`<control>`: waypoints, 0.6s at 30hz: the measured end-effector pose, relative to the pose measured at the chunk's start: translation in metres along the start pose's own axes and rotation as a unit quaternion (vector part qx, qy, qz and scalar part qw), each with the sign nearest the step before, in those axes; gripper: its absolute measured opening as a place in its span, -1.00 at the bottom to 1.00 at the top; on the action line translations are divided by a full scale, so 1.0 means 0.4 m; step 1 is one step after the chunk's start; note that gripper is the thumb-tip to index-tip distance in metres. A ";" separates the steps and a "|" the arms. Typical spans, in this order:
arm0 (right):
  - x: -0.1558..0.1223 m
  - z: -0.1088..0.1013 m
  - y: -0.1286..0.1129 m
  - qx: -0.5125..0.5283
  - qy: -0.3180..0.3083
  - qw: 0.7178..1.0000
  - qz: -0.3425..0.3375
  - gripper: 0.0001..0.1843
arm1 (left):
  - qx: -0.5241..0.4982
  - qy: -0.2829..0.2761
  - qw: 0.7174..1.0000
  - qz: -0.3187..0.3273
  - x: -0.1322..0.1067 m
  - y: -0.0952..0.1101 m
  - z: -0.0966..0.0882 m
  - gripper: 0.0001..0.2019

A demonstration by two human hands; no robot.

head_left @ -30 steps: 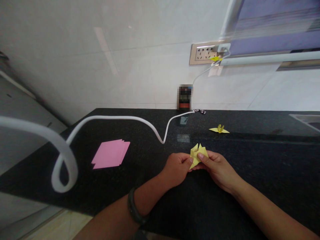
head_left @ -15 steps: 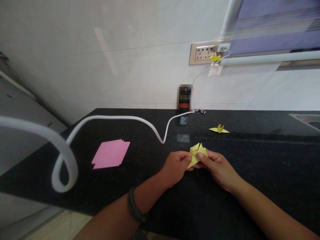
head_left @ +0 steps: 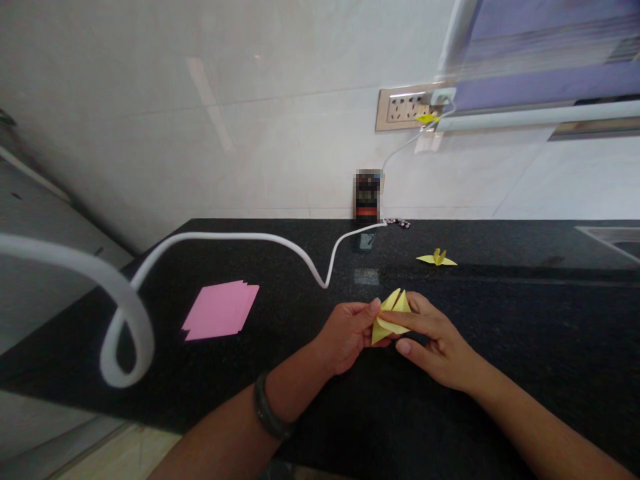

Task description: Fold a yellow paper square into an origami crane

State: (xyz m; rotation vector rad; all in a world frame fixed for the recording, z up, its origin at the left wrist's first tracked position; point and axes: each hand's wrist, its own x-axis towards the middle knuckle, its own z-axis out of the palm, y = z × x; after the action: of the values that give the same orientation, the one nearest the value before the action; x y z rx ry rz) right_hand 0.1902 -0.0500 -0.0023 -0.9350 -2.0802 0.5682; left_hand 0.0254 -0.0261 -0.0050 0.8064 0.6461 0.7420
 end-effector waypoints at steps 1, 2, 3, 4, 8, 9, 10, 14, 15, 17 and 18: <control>0.001 -0.003 -0.002 0.009 -0.002 1.000 -0.001 -0.63 | 0.006 0.000 1.000 -0.001 -0.001 0.000 0.001 -0.63; 0.002 -0.005 -0.005 0.027 -0.003 1.000 0.007 -0.66 | 0.013 -0.001 1.000 0.000 -0.002 0.000 0.003 -0.64; 0.003 -0.006 -0.008 0.052 -0.001 0.998 0.023 -0.65 | 0.020 -0.002 1.000 0.001 -0.002 -0.001 0.004 -0.64; 0.005 -0.005 -0.011 0.081 0.008 0.996 0.045 -0.63 | 0.027 -0.002 1.000 0.002 -0.003 -0.002 0.005 -0.65; 0.010 0.010 -0.011 0.193 0.104 0.965 0.144 -0.85 | 0.056 0.013 0.998 0.016 -0.001 -0.013 0.003 -0.69; 0.011 0.016 -0.008 0.224 0.131 0.952 0.164 -0.92 | 0.072 0.019 0.997 0.021 -0.001 -0.015 0.002 -0.70; 0.012 0.021 -0.005 0.257 0.158 0.936 0.183 -0.89 | 0.093 0.027 0.995 0.029 -0.001 -0.018 0.001 -0.70; 0.018 0.030 0.002 0.326 0.185 0.896 0.239 -0.70 | 0.187 0.062 0.978 0.067 -0.004 -0.020 -0.004 -0.70; 0.019 0.029 0.001 0.333 0.183 0.892 0.246 -0.68 | 0.203 0.067 0.974 0.074 -0.005 -0.018 -0.004 -0.70; 0.020 0.028 -0.001 0.339 0.181 0.888 0.253 -0.68 | 0.226 0.071 0.968 0.083 -0.006 -0.016 -0.004 -0.71; 0.020 0.028 -0.003 0.341 0.181 0.887 0.254 -0.68 | 0.233 0.071 0.966 0.086 -0.006 -0.015 -0.003 -0.71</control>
State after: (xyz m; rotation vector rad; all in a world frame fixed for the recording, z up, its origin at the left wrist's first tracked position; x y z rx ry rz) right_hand 0.1775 -0.0454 -0.0045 -1.0416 -1.1445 1.1970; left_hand 0.0251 -0.0304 -0.0101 1.2618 0.9070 0.8220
